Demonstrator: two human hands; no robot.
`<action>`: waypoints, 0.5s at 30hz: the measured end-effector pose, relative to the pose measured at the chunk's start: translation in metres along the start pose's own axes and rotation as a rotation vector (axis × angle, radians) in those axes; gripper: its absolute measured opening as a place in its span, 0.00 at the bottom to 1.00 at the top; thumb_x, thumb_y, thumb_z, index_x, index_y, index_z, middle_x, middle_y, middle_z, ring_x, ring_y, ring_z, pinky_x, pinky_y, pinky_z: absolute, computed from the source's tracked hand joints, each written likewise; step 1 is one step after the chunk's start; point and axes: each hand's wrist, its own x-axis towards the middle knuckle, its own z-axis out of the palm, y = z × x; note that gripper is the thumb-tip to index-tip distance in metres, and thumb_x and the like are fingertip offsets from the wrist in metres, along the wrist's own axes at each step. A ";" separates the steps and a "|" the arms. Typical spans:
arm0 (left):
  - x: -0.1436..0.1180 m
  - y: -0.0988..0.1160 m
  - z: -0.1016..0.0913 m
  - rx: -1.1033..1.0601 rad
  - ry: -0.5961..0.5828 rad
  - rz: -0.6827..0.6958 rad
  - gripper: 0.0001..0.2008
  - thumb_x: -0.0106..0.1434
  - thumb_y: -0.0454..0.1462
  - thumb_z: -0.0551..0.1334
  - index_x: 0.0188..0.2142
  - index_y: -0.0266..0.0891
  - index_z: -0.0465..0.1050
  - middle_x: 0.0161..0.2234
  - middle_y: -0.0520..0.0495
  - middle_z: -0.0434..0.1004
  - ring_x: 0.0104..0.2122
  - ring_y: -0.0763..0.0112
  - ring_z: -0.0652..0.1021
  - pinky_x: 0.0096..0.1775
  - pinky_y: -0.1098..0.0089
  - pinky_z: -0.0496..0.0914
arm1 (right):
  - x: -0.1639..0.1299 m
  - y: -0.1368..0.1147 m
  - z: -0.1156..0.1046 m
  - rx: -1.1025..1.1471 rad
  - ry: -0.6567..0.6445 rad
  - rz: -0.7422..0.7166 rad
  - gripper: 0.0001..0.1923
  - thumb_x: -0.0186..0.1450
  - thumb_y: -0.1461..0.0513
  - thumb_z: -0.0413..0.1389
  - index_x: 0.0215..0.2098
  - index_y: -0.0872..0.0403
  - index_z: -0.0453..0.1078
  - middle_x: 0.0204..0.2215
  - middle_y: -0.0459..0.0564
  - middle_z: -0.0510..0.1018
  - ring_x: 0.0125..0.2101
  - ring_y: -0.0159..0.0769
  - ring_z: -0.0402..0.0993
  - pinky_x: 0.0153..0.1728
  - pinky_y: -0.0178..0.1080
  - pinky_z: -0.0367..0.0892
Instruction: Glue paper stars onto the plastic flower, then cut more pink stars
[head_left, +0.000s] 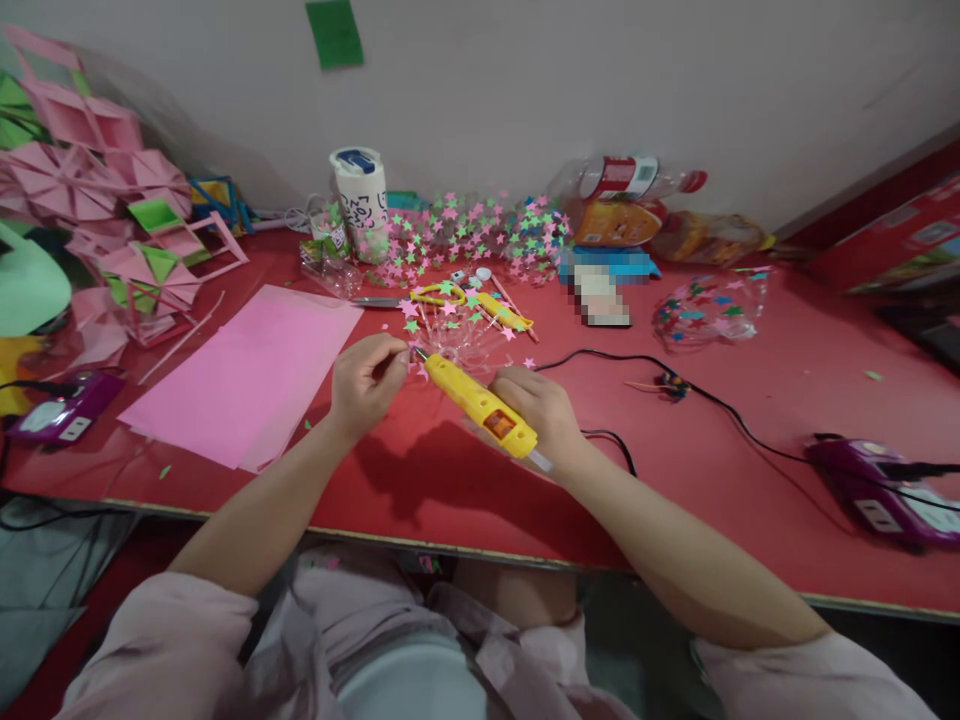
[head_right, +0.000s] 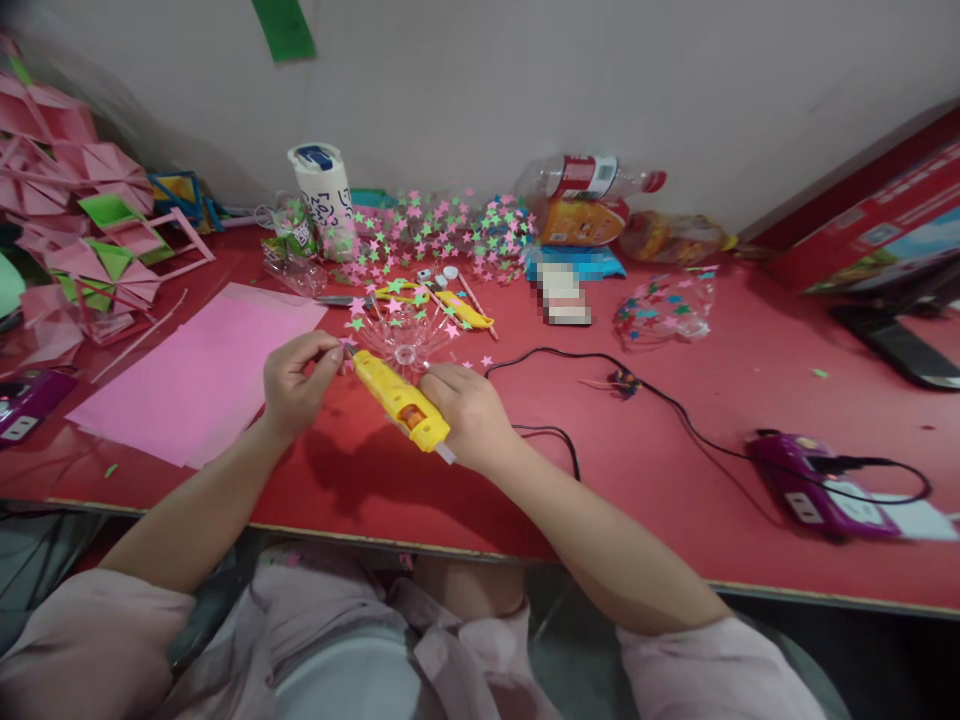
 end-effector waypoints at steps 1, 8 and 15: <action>0.000 0.000 0.000 -0.001 0.000 -0.003 0.10 0.61 0.34 0.55 0.23 0.39 0.66 0.20 0.52 0.68 0.22 0.77 0.69 0.28 0.73 0.64 | 0.000 0.000 0.000 0.001 -0.001 0.000 0.16 0.65 0.56 0.51 0.23 0.51 0.54 0.20 0.42 0.57 0.21 0.30 0.52 0.23 0.34 0.50; 0.001 -0.002 -0.001 0.095 0.006 0.084 0.10 0.62 0.34 0.54 0.24 0.39 0.66 0.20 0.52 0.68 0.21 0.76 0.67 0.27 0.72 0.62 | 0.000 0.001 -0.001 -0.013 -0.005 0.011 0.16 0.65 0.56 0.52 0.23 0.51 0.54 0.19 0.42 0.58 0.21 0.30 0.53 0.23 0.35 0.51; 0.001 -0.005 -0.009 0.147 0.084 0.323 0.06 0.60 0.30 0.56 0.28 0.39 0.68 0.24 0.49 0.72 0.27 0.73 0.72 0.32 0.71 0.67 | -0.002 0.002 -0.001 -0.034 -0.019 -0.016 0.11 0.66 0.58 0.50 0.26 0.52 0.59 0.21 0.46 0.66 0.23 0.32 0.59 0.24 0.35 0.53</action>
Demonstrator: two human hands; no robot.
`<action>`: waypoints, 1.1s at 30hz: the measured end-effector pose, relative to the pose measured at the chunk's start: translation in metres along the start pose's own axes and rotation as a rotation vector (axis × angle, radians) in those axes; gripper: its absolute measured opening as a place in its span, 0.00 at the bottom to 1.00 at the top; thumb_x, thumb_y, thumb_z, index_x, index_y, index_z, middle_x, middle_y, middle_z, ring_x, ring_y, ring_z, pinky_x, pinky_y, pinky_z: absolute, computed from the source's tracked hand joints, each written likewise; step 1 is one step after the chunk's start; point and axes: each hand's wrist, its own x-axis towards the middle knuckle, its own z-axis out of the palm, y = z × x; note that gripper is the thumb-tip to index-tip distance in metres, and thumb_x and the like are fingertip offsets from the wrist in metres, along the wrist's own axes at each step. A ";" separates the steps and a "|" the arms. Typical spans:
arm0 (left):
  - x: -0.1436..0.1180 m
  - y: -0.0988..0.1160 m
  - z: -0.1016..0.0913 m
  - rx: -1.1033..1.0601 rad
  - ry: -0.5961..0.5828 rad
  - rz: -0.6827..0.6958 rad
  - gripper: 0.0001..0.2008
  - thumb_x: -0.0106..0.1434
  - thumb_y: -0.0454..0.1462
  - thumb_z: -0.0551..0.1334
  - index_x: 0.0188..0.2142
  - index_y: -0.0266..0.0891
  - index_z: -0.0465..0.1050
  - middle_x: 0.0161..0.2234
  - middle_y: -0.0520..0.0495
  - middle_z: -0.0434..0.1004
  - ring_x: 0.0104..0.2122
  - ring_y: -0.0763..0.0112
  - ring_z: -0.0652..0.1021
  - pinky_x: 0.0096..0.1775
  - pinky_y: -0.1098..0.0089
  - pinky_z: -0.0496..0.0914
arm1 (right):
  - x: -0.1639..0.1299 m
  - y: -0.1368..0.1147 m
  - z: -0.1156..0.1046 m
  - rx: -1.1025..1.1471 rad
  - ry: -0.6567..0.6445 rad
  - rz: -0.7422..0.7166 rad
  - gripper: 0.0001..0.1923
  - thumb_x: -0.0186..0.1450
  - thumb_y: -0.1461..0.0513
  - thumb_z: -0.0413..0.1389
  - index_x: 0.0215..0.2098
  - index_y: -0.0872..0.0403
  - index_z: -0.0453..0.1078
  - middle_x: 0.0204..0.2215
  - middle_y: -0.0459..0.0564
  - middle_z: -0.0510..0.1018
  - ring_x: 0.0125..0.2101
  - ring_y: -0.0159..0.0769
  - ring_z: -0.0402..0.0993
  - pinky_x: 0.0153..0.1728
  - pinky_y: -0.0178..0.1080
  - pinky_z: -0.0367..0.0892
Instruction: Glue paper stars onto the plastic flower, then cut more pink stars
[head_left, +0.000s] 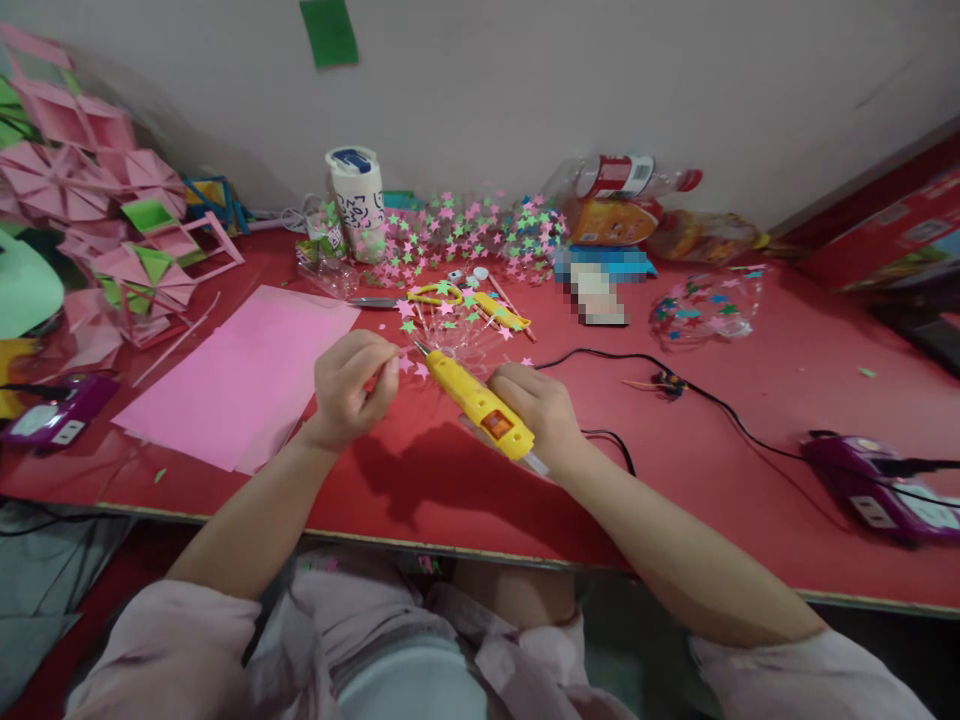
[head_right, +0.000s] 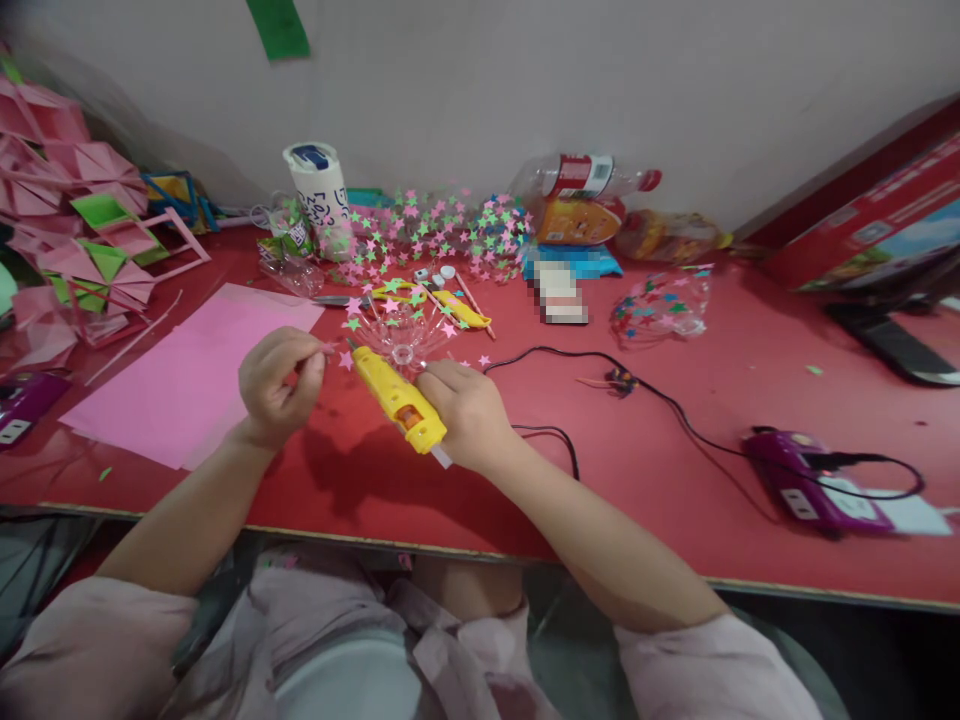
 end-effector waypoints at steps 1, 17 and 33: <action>0.000 0.000 -0.001 -0.027 0.023 -0.055 0.07 0.61 0.30 0.56 0.27 0.39 0.67 0.23 0.50 0.71 0.26 0.74 0.72 0.32 0.71 0.67 | 0.000 -0.001 0.000 0.014 -0.044 -0.028 0.10 0.67 0.59 0.49 0.28 0.53 0.60 0.24 0.48 0.68 0.24 0.32 0.61 0.25 0.35 0.54; 0.007 0.023 0.002 -0.602 -0.283 -0.711 0.09 0.58 0.32 0.57 0.22 0.38 0.68 0.14 0.56 0.63 0.15 0.81 0.64 0.19 0.77 0.59 | 0.001 -0.007 0.005 0.013 -0.532 -0.107 0.13 0.56 0.63 0.57 0.40 0.58 0.69 0.35 0.54 0.74 0.34 0.38 0.69 0.37 0.41 0.64; 0.010 0.033 0.009 -0.845 -0.543 -0.918 0.09 0.56 0.34 0.56 0.20 0.38 0.68 0.11 0.57 0.60 0.12 0.82 0.59 0.16 0.77 0.54 | 0.002 -0.007 0.007 -0.186 0.179 -0.138 0.05 0.65 0.66 0.53 0.37 0.53 0.70 0.29 0.48 0.76 0.29 0.32 0.71 0.28 0.35 0.65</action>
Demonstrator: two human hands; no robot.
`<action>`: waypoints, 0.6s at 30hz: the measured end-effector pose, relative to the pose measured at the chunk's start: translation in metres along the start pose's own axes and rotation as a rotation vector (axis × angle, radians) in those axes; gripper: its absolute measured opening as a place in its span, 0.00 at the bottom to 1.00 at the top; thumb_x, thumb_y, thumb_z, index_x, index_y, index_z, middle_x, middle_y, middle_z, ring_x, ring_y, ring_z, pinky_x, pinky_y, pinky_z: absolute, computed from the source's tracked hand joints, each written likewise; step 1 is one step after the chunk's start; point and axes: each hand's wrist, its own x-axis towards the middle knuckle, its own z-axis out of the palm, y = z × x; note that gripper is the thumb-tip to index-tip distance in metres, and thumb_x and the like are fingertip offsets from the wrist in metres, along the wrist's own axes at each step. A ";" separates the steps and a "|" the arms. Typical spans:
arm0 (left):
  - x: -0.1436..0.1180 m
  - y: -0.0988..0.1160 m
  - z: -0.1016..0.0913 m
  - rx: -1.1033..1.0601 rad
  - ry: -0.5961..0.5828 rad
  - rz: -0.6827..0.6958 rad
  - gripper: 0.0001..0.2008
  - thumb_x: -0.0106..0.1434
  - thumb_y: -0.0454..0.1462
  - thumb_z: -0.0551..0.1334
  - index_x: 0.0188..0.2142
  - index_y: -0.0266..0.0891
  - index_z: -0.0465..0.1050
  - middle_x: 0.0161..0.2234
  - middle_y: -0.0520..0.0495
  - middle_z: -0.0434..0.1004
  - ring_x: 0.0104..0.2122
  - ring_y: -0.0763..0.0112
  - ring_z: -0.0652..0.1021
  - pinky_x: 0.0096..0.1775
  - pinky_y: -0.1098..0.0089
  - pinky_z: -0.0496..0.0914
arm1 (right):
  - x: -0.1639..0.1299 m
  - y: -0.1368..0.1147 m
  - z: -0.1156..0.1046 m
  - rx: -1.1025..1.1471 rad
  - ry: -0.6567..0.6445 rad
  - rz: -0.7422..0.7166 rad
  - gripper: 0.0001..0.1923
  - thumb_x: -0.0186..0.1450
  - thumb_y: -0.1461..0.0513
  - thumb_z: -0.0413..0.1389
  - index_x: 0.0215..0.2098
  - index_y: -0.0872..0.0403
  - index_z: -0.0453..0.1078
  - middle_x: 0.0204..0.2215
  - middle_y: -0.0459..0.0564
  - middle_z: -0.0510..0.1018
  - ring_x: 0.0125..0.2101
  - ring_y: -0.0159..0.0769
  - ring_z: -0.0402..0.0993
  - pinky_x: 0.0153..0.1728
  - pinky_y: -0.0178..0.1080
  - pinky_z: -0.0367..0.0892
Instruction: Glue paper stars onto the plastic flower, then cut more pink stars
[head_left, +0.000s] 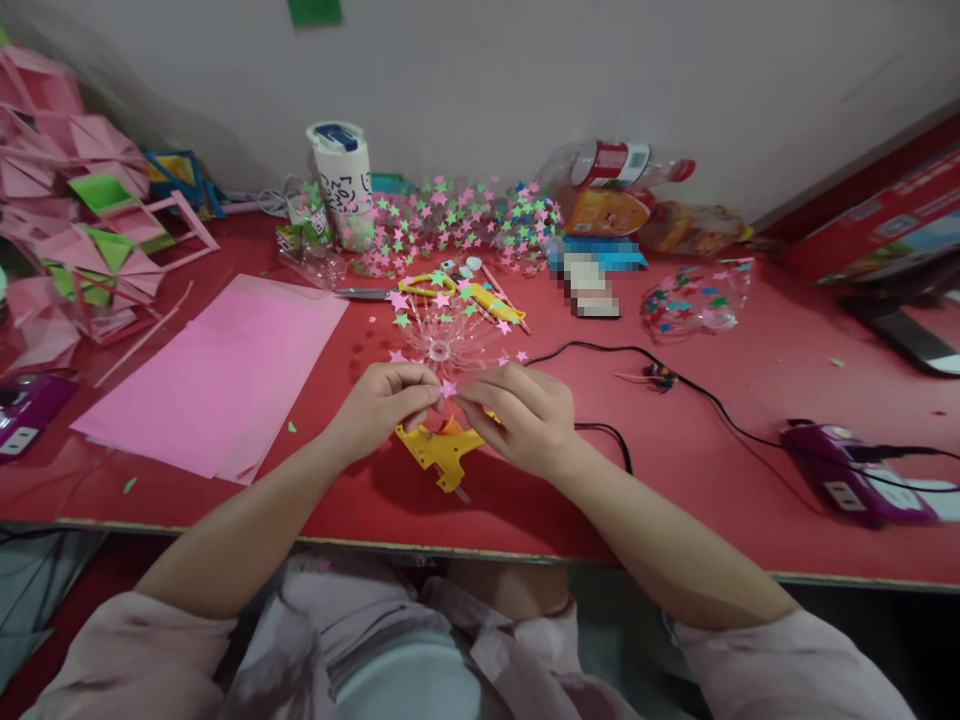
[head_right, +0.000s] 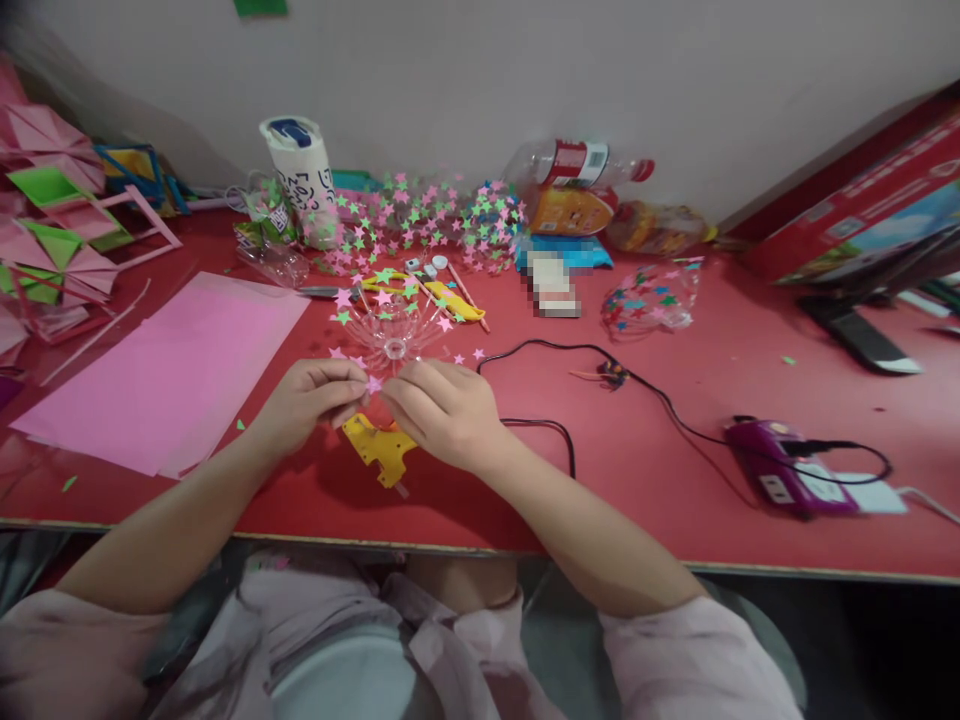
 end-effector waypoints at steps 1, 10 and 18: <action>0.000 0.000 0.000 -0.004 -0.004 -0.006 0.09 0.56 0.34 0.56 0.20 0.38 0.67 0.11 0.57 0.59 0.12 0.82 0.59 0.16 0.77 0.54 | 0.000 0.000 0.000 0.000 -0.006 -0.005 0.05 0.65 0.66 0.53 0.37 0.53 0.71 0.29 0.48 0.76 0.29 0.32 0.71 0.28 0.35 0.65; -0.003 -0.005 -0.001 0.391 0.187 0.273 0.07 0.58 0.34 0.57 0.24 0.38 0.69 0.17 0.55 0.64 0.18 0.79 0.64 0.22 0.74 0.61 | 0.003 0.001 -0.003 0.029 0.020 0.024 0.04 0.64 0.68 0.54 0.36 0.54 0.69 0.28 0.49 0.75 0.29 0.33 0.70 0.28 0.35 0.65; 0.004 -0.017 -0.009 0.999 0.424 0.544 0.11 0.54 0.35 0.64 0.39 0.42 0.73 0.46 0.43 0.67 0.47 0.60 0.68 0.51 0.56 0.64 | 0.007 0.004 0.001 0.068 0.040 0.092 0.04 0.63 0.68 0.55 0.35 0.53 0.68 0.31 0.49 0.73 0.32 0.35 0.67 0.32 0.39 0.62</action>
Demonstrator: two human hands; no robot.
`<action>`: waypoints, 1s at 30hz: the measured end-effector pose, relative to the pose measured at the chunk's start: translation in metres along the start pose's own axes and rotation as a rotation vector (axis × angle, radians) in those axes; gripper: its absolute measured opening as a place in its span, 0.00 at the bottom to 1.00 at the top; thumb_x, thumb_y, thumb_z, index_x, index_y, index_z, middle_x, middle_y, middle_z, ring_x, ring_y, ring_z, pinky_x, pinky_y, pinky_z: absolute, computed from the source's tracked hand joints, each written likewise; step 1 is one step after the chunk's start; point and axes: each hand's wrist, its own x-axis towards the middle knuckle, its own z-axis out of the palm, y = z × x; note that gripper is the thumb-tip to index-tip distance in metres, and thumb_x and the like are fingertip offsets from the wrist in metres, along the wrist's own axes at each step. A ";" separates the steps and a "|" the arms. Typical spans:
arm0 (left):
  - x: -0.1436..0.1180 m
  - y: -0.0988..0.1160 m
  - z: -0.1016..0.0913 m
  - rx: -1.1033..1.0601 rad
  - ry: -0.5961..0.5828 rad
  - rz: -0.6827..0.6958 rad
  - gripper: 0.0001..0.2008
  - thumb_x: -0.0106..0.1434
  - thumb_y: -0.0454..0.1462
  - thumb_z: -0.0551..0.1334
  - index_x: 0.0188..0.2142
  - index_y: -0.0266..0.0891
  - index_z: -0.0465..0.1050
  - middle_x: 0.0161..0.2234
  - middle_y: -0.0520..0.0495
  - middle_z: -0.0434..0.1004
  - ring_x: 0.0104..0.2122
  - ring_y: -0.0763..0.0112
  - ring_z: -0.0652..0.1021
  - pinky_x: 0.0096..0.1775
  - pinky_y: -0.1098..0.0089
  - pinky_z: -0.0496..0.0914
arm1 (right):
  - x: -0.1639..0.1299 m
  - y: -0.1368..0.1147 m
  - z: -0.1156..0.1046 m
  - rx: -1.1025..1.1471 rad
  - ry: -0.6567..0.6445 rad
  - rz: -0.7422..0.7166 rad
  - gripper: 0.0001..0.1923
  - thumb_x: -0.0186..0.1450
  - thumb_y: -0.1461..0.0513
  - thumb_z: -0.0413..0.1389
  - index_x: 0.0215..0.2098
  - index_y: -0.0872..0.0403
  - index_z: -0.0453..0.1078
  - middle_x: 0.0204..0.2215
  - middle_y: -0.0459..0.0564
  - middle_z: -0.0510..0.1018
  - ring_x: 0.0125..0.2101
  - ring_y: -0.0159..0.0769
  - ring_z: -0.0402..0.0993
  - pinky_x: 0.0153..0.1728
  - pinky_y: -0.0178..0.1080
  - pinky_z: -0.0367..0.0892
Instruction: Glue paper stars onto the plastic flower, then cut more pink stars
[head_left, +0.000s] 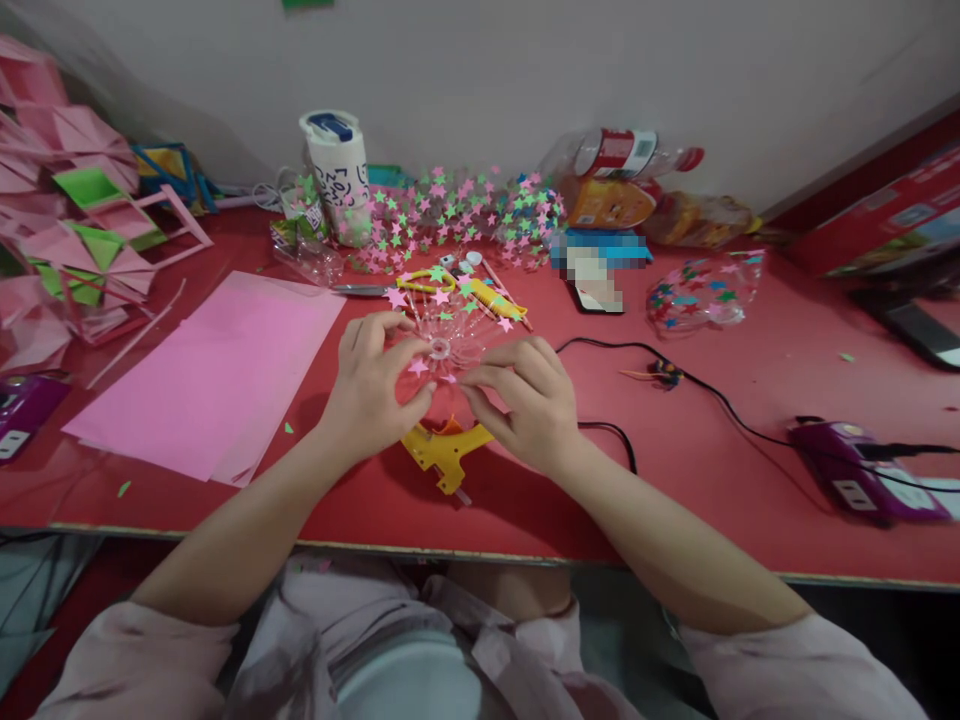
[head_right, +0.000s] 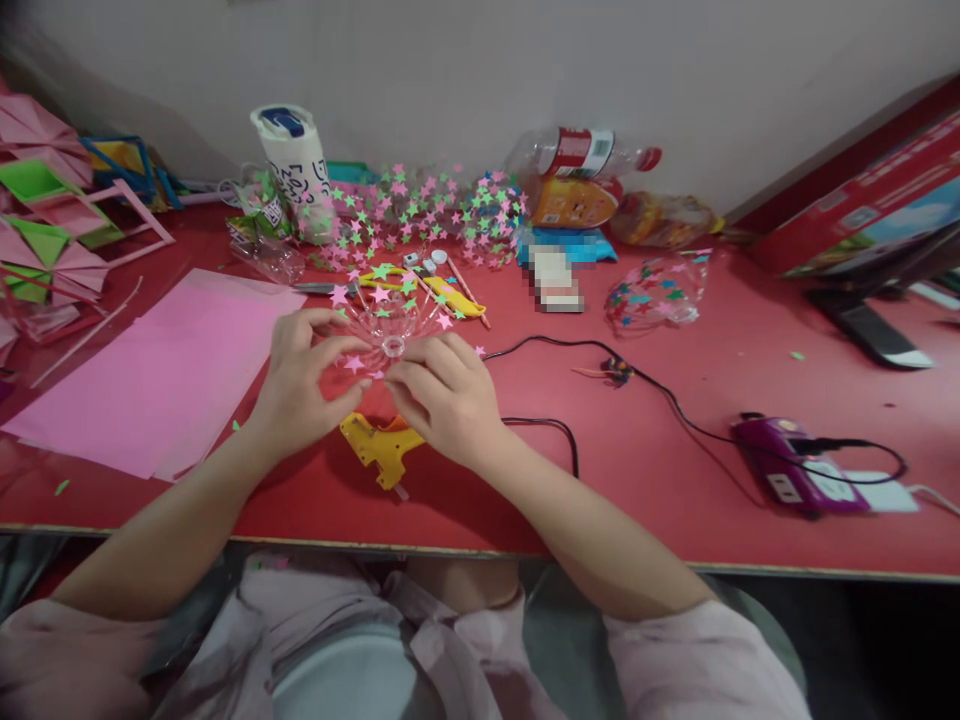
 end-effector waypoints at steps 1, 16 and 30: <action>0.000 -0.001 0.002 0.002 -0.014 0.000 0.10 0.54 0.35 0.64 0.38 0.43 0.72 0.46 0.43 0.66 0.48 0.59 0.67 0.51 0.55 0.64 | 0.000 0.000 0.001 -0.004 -0.012 0.009 0.04 0.63 0.67 0.55 0.35 0.52 0.68 0.31 0.49 0.73 0.33 0.35 0.67 0.33 0.40 0.62; -0.005 -0.002 0.014 -0.017 -0.016 0.061 0.06 0.55 0.31 0.62 0.34 0.42 0.70 0.44 0.46 0.68 0.45 0.63 0.69 0.47 0.59 0.65 | -0.004 -0.002 0.012 -0.034 -0.046 0.024 0.03 0.63 0.66 0.55 0.32 0.53 0.68 0.32 0.48 0.74 0.35 0.36 0.65 0.37 0.41 0.60; -0.006 0.001 0.014 -0.048 -0.041 0.036 0.09 0.54 0.29 0.61 0.34 0.42 0.70 0.44 0.46 0.68 0.45 0.62 0.69 0.48 0.57 0.65 | -0.005 -0.004 0.015 0.031 -0.097 0.143 0.03 0.63 0.65 0.54 0.31 0.52 0.68 0.32 0.48 0.74 0.35 0.36 0.65 0.36 0.41 0.58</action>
